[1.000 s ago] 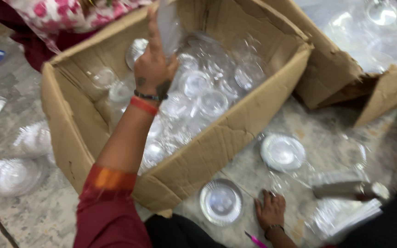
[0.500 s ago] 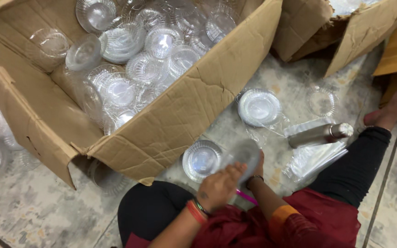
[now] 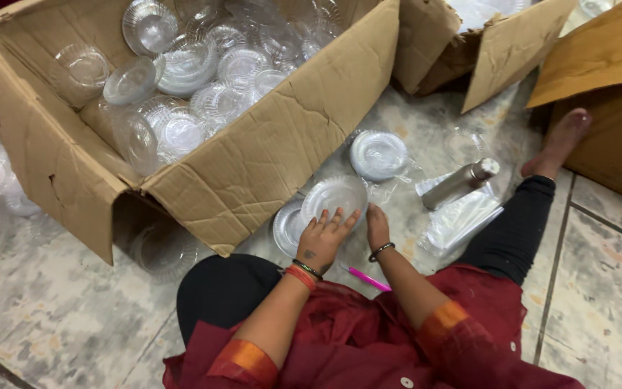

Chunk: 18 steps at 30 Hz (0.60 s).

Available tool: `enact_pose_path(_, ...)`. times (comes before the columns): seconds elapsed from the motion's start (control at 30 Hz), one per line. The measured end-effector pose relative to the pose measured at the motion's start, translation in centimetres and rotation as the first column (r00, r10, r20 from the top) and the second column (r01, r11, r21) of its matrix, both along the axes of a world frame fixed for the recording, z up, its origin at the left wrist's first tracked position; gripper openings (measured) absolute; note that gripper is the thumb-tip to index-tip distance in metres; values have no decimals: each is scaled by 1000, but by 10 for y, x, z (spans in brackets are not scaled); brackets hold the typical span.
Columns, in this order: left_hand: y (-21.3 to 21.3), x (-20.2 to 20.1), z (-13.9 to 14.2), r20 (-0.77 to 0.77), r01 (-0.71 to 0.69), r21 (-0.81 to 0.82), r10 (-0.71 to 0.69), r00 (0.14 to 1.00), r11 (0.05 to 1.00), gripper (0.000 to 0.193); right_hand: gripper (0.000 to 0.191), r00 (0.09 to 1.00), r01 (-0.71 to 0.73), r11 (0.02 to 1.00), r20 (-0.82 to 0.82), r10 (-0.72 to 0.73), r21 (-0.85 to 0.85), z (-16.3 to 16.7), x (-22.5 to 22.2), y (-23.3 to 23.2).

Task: The person sits on the floor and uses a pink marker to draw circles on clear plastic plates. They pick up plates from a cardboard box, mark them, and place them on the floor.

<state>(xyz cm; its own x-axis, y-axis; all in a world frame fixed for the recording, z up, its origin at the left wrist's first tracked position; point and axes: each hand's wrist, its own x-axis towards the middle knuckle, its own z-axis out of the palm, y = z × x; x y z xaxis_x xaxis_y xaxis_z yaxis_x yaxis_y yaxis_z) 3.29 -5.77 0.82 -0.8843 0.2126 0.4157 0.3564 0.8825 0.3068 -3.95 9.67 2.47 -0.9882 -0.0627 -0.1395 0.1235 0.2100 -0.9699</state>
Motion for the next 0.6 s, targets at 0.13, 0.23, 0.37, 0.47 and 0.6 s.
enact_pose_path(0.13,18,13,-8,-140,132,-122,-149,979,984,61,70,887,223,567,406,220,-793,22,15,28)
enact_pose_path(0.23,32,24,-7,-137,293,-193,-321,937,936,55,57,840,96,655,414,351,-750,31,32,67)
enact_pose_path(0.37,56,43,0,-149,472,-121,-486,861,873,50,61,864,37,786,415,285,-617,14,62,107)
enact_pose_path(0.47,67,45,1,-30,441,-92,-445,895,893,60,67,886,90,746,396,243,-660,-1,75,127)
enact_pose_path(0.6,41,33,-4,-68,-283,337,323,944,898,95,66,918,178,793,389,80,-583,-2,65,146)
